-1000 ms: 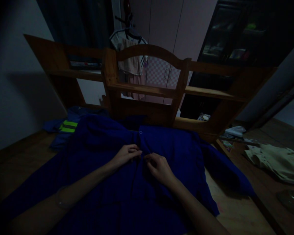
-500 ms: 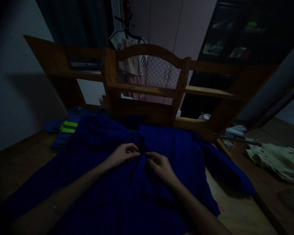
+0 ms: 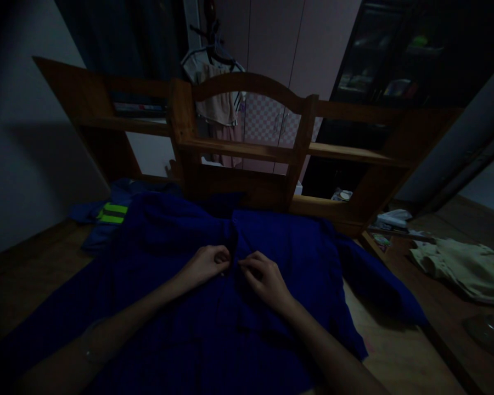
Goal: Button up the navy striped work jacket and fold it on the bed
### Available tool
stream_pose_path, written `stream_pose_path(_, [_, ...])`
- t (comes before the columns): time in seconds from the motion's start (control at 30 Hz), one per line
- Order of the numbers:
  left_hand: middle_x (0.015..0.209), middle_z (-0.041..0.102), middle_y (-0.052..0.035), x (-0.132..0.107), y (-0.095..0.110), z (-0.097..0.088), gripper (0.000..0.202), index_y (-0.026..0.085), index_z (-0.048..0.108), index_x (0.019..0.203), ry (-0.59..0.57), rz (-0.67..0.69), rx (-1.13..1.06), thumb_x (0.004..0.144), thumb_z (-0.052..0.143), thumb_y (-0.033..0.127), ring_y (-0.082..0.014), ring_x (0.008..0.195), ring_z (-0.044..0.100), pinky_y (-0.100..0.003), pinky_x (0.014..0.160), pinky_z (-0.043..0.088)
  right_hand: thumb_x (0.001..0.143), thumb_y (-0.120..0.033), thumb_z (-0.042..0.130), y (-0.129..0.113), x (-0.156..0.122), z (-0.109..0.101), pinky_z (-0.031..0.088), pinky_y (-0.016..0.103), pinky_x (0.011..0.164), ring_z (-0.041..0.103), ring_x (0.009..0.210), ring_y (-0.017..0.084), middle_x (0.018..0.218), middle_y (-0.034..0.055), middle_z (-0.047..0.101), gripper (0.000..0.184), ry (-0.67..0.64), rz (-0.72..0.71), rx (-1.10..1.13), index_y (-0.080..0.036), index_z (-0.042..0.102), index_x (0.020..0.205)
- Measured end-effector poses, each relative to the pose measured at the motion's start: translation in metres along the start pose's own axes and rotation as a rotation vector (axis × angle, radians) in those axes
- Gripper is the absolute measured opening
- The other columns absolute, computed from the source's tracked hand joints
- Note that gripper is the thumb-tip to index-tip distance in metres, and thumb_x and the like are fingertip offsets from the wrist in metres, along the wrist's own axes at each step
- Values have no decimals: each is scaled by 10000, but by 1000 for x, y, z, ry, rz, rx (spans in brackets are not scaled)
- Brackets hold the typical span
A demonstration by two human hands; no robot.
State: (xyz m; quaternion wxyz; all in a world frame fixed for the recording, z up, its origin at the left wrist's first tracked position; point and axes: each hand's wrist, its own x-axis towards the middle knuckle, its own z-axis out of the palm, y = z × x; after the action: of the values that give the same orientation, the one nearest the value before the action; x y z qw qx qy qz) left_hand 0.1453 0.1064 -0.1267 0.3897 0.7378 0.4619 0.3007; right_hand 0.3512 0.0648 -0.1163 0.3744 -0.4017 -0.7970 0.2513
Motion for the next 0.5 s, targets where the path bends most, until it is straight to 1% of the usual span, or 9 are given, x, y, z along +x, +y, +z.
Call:
stream_pose_path(0.07, [729,678,-33,-1,3,2,139,161,616,824,5,-38,-87,722,526,190,-158,625,646,-223,550,471,903,-223,497,-2,0,0,445,249,743,591,859,142,982,39,608,236,-1,-31,9,-244,656,1077])
stream_pose_path(0.1, [744,680,-37,-1,6,3,145,158,622,827,35,-33,-107,716,531,181,-160,647,650,-226,571,479,909,-226,489,-2,0,0,448,251,735,595,840,142,971,41,613,242,8,-34,17,-243,650,1089])
stream_pose_path(0.2, [811,683,-46,-5,21,5,145,151,644,828,154,26,-171,718,552,169,-159,759,652,-230,685,491,914,-251,493,-6,-2,-3,452,256,695,598,745,141,874,37,626,233,81,-13,40,-232,648,1086])
stream_pose_path(0.27, [835,680,-42,-8,30,8,136,151,647,839,180,54,-259,738,565,189,-152,791,646,-227,730,488,899,-270,525,-10,-2,-6,453,261,684,597,707,142,823,30,629,201,147,7,64,-223,658,1043])
stream_pose_path(0.33, [834,676,-38,-10,35,11,126,149,643,842,166,70,-339,747,576,199,-146,794,641,-224,742,482,881,-292,558,-14,-2,-8,457,262,677,602,688,143,804,26,636,170,181,54,118,-214,661,992])
stream_pose_path(0.4, [835,673,-41,-11,36,13,120,141,641,837,145,61,-398,739,595,192,-146,802,636,-223,747,474,869,-320,576,-15,0,-7,461,252,636,605,644,139,752,17,639,170,169,148,225,-203,647,970])
stream_pose_path(0.43, [829,671,-43,-11,35,14,122,135,641,833,127,35,-430,729,610,189,-144,792,632,-221,733,468,860,-333,589,-14,1,-6,461,244,610,604,620,137,713,10,635,177,150,203,291,-196,635,963])
stream_pose_path(0.5, [782,658,-38,-12,33,15,148,123,644,831,69,-69,-520,712,645,213,-129,726,613,-207,667,449,831,-346,626,-8,3,-3,454,227,567,595,580,131,643,-5,618,200,109,295,415,-180,610,942])
